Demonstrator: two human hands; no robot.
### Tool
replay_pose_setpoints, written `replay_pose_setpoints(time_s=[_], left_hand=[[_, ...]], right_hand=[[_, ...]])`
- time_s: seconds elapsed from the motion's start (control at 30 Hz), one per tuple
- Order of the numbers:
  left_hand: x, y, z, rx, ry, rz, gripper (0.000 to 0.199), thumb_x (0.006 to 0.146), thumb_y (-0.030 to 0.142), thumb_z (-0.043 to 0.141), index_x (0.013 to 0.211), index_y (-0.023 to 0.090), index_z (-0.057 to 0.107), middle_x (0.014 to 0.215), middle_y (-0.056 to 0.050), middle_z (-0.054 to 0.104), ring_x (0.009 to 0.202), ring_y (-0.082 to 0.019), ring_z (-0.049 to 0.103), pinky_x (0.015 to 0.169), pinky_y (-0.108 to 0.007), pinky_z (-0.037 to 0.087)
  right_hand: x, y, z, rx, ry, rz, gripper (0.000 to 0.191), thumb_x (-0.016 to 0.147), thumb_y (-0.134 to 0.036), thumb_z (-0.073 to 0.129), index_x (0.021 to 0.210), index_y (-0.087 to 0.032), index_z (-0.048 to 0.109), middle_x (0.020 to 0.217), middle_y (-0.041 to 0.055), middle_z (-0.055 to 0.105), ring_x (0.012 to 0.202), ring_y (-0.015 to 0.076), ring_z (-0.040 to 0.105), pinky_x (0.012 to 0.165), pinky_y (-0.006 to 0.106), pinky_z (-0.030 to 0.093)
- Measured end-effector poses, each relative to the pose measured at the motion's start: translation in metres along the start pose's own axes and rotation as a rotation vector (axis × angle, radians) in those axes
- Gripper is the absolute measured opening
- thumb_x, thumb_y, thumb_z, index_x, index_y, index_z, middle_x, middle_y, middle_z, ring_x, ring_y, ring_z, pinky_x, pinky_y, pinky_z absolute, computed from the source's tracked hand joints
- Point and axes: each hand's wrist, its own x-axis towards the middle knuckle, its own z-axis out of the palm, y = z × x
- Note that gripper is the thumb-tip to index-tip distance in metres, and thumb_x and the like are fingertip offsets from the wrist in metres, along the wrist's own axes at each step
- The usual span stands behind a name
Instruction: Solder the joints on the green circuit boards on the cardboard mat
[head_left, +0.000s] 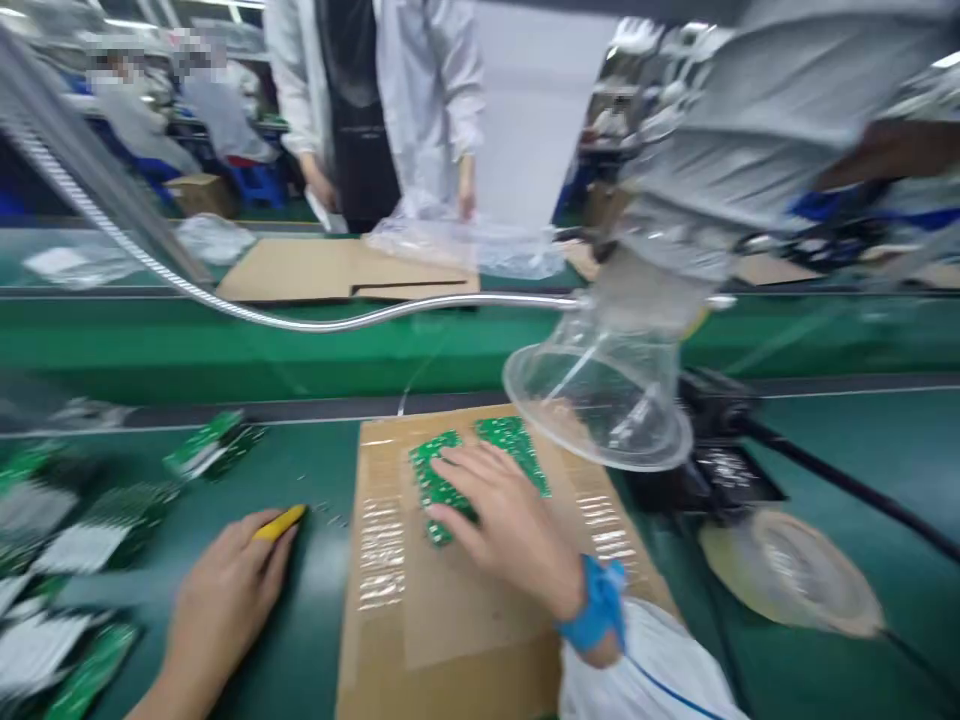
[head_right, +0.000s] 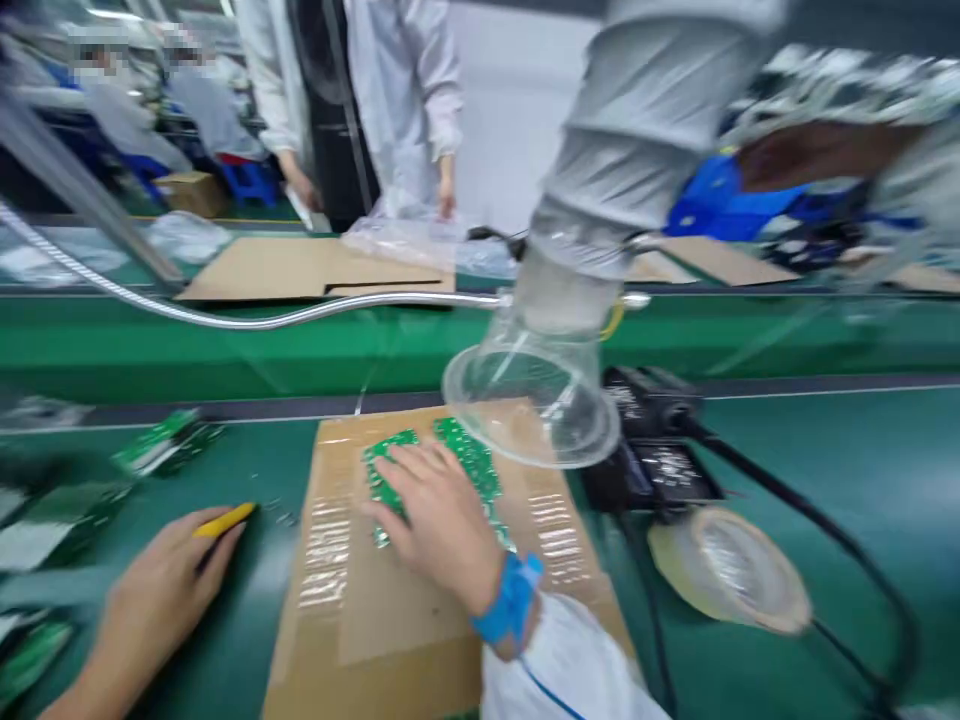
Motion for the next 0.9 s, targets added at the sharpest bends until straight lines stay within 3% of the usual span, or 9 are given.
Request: replay_pose_setpoints(time_s=[0.1,0.2,0.37,0.57,0.63,0.7,0.8,0.9], left_hand=[[-0.011,-0.005,-0.004,0.180,-0.044,-0.050,0.020,0.100,0.035,0.052,0.096,0.023,0.066,0.105,-0.009,0.075,0.095,-0.024,0.071,0.082,-0.036,0.056],[-0.008,-0.006,-0.005,0.227,-0.013,-0.091,0.022,0.101,0.035,0.050,0.088,0.023,0.063,0.101,-0.008,0.075,0.089,-0.022,0.072,0.073,-0.032,0.055],[0.023,-0.009,-0.003,0.293,-0.070,-0.173,0.032,0.100,0.041,0.053,0.074,0.023,0.058,0.077,-0.001,0.069,0.056,-0.015,0.061,0.048,-0.027,0.038],[0.059,-0.011,0.006,0.344,-0.114,-0.017,0.041,0.103,0.038,0.047,0.066,0.021,0.055,0.070,-0.001,0.061,0.058,-0.014,0.057,0.051,-0.028,0.034],[0.061,-0.005,0.002,0.231,-0.098,-0.071,0.043,0.100,0.043,0.051,0.063,0.021,0.054,0.068,-0.001,0.060,0.057,-0.014,0.056,0.052,-0.028,0.035],[0.059,0.011,-0.002,-0.001,-0.082,-0.189,0.040,0.096,0.050,0.059,0.068,0.021,0.062,0.070,-0.001,0.063,0.058,-0.014,0.058,0.053,-0.027,0.040],[0.052,0.057,-0.002,-0.536,-0.141,-0.382,0.032,0.089,0.054,0.069,0.090,0.023,0.074,0.078,-0.001,0.073,0.069,-0.016,0.068,0.064,-0.025,0.052],[0.048,0.108,0.008,-0.957,-0.295,-0.562,0.033,0.086,0.054,0.073,0.085,0.021,0.074,0.075,0.000,0.073,0.067,-0.015,0.067,0.063,-0.024,0.055]], right_hand=[[-0.015,0.000,-0.001,0.120,0.100,-0.078,0.028,0.102,-0.031,0.060,0.128,-0.030,0.070,0.126,0.0065,0.075,0.120,0.0271,0.069,0.106,0.053,0.054],[-0.024,0.000,0.009,0.210,0.217,-0.155,0.023,0.100,-0.020,0.061,0.116,-0.030,0.074,0.107,0.0043,0.081,0.102,0.0242,0.075,0.087,0.046,0.061],[-0.027,0.003,0.025,0.279,0.335,-0.190,0.022,0.096,-0.014,0.064,0.111,-0.025,0.074,0.091,0.0036,0.081,0.085,0.0209,0.075,0.069,0.038,0.059],[-0.032,0.007,0.027,0.398,0.421,-0.110,0.021,0.095,-0.014,0.063,0.107,-0.025,0.076,0.080,0.0021,0.078,0.070,0.0176,0.071,0.063,0.033,0.055],[-0.034,0.004,0.027,0.454,0.406,-0.033,0.018,0.096,-0.018,0.062,0.104,-0.024,0.078,0.072,0.0011,0.076,0.063,0.0160,0.067,0.060,0.031,0.052],[-0.034,-0.001,0.029,0.568,0.294,0.096,0.019,0.098,-0.025,0.061,0.103,-0.024,0.079,0.061,-0.0014,0.069,0.054,0.0139,0.061,0.054,0.029,0.047],[-0.035,-0.010,0.033,0.803,0.035,0.267,0.025,0.099,-0.035,0.060,0.113,-0.024,0.078,0.052,-0.0060,0.059,0.047,0.0113,0.055,0.047,0.024,0.041],[-0.035,-0.015,0.038,0.985,-0.153,0.332,0.027,0.098,-0.037,0.061,0.116,-0.021,0.075,0.053,-0.0071,0.060,0.047,0.0097,0.056,0.051,0.022,0.043]])
